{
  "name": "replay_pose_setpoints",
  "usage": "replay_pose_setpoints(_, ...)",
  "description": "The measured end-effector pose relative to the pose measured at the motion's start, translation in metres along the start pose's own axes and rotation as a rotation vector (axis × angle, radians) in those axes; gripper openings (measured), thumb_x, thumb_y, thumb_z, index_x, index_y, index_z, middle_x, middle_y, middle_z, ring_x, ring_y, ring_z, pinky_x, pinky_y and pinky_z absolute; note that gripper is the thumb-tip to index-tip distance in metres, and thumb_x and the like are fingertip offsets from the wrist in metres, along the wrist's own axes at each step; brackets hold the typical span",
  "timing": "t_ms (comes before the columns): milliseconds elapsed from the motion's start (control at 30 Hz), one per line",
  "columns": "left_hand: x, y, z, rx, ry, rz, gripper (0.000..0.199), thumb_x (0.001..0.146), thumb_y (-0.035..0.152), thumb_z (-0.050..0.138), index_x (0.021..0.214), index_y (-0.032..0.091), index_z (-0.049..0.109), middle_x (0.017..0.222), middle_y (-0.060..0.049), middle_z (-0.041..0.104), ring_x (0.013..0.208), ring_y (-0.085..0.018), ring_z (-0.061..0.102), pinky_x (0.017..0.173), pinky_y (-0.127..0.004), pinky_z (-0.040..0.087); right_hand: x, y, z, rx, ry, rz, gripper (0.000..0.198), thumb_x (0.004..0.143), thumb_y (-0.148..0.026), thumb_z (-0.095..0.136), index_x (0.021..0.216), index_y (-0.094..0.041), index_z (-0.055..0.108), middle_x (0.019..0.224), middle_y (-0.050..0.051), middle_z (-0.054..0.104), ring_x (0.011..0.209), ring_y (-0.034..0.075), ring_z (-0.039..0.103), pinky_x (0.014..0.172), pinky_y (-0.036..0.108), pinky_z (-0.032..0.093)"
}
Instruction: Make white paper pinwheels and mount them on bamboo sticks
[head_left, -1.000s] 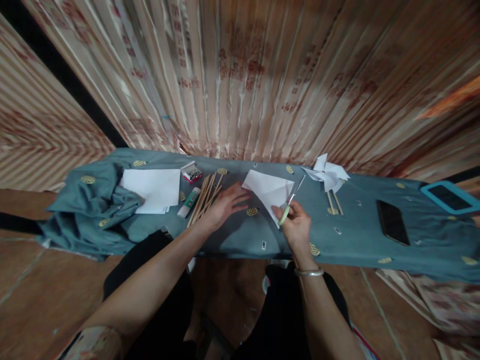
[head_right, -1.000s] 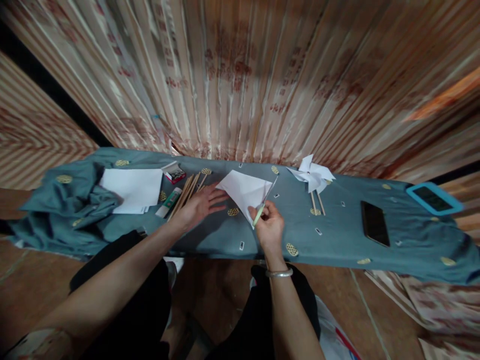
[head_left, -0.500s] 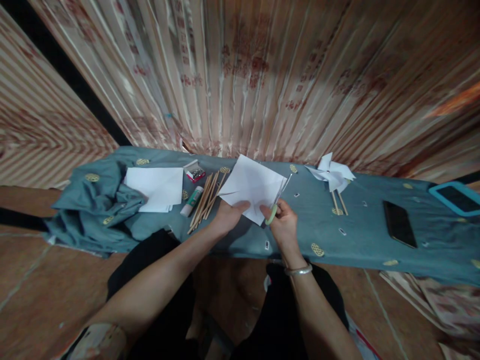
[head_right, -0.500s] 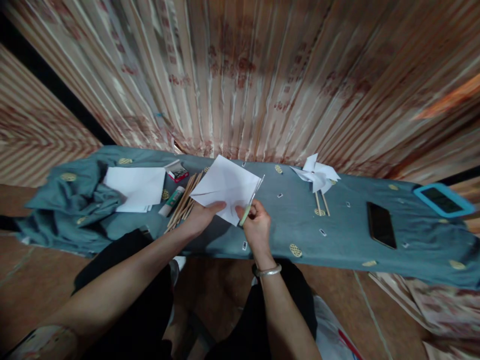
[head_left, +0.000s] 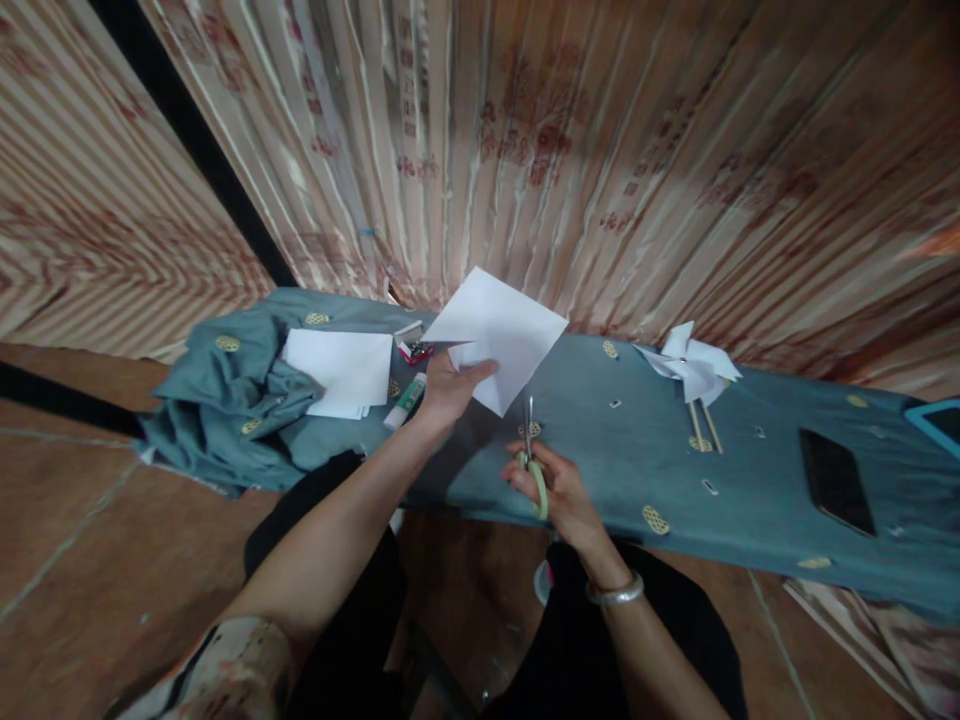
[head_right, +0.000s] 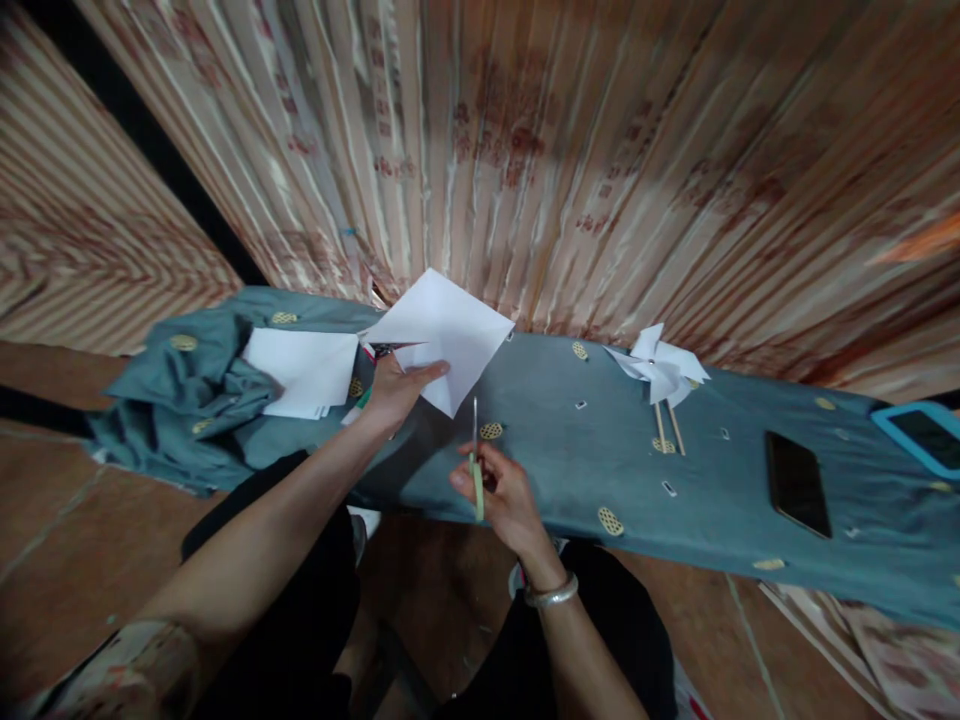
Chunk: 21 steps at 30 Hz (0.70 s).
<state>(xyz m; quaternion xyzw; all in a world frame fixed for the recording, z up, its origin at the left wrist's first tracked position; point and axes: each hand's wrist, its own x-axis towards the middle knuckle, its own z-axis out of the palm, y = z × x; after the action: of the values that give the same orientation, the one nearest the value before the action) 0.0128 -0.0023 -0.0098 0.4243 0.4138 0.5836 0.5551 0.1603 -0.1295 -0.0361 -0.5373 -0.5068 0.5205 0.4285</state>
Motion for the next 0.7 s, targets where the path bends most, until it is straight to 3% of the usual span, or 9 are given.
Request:
replay_pose_setpoints(167,0.002,0.001,0.000,0.006,-0.006,0.027,0.028,0.059,0.025,0.077,0.083,0.015,0.069,0.081,-0.002,0.072,0.077,-0.020,0.066,0.077,-0.034,0.053,-0.005,0.005,0.012,0.031,-0.120,0.093,0.042,0.072,-0.055,0.071,0.093,-0.019,0.065,0.069,0.000,0.066,0.061,0.013,0.059,0.056,0.025,0.046)
replay_pose_setpoints(367,0.005,-0.014,-0.004,0.115,-0.113,0.053,0.028,0.061,0.027,0.078,0.086,0.017,0.071,0.080,-0.001,0.072,0.081,-0.023,0.067,0.080,-0.035,0.053,0.001,0.000,0.012,0.094,-0.102,0.133,0.045,0.069,-0.055,0.072,0.093,-0.018,0.065,0.070,0.001,0.068,0.060,0.013,0.061,0.054,0.023,0.047)
replay_pose_setpoints(700,0.001,-0.019,-0.003,0.083,-0.148,0.044,0.027,0.064,0.025,0.077,0.089,0.017,0.071,0.087,-0.002,0.074,0.079,-0.022,0.067,0.078,-0.033,0.054,0.006,0.002,0.010,0.063,-0.118,0.098,0.041,0.074,-0.054,0.069,0.093,-0.018,0.066,0.067,0.001,0.068,0.058,0.012,0.060,0.054,0.023,0.045)
